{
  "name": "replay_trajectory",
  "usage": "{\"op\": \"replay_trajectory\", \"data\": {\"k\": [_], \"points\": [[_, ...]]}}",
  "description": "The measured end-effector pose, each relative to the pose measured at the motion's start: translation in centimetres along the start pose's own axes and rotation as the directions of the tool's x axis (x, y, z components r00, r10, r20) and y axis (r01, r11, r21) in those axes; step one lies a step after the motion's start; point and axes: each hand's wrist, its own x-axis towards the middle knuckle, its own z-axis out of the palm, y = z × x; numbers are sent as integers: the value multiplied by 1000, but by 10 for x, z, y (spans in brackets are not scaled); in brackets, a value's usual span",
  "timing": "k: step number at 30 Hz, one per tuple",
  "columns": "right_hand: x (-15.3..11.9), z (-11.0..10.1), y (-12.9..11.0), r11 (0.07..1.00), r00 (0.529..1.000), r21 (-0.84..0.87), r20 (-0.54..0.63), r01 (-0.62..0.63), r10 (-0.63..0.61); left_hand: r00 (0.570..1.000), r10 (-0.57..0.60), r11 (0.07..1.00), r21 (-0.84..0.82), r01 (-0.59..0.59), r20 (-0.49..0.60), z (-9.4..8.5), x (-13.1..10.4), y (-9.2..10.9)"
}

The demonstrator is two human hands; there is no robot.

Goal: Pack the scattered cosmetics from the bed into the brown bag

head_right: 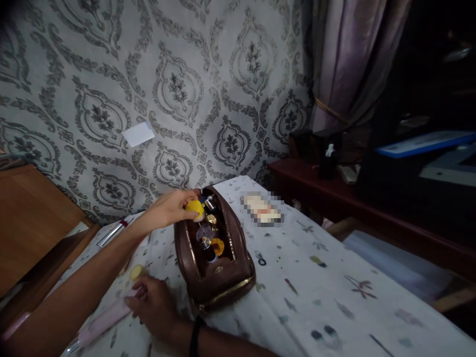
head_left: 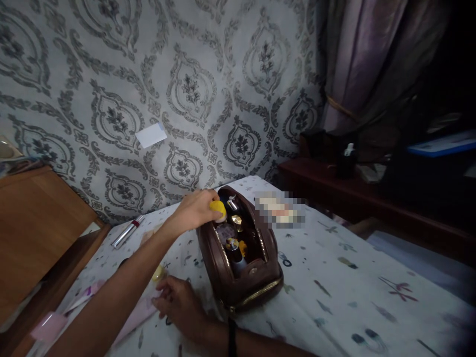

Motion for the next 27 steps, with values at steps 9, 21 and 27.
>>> {"op": "replay_trajectory", "data": {"k": [9,21,27], "points": [[2,4,4,1000,1000,22,-20,-17,18,983,-35,951,309,-24,182,15,29,22],[-1,1,3,1000,1000,1,2,3,-3,973,-104,949,313,36,205,37,43,18],[0,2,3,1000,1000,27,-6,-9,9,964,-70,960,280,-4,255,41,44,18]]}}
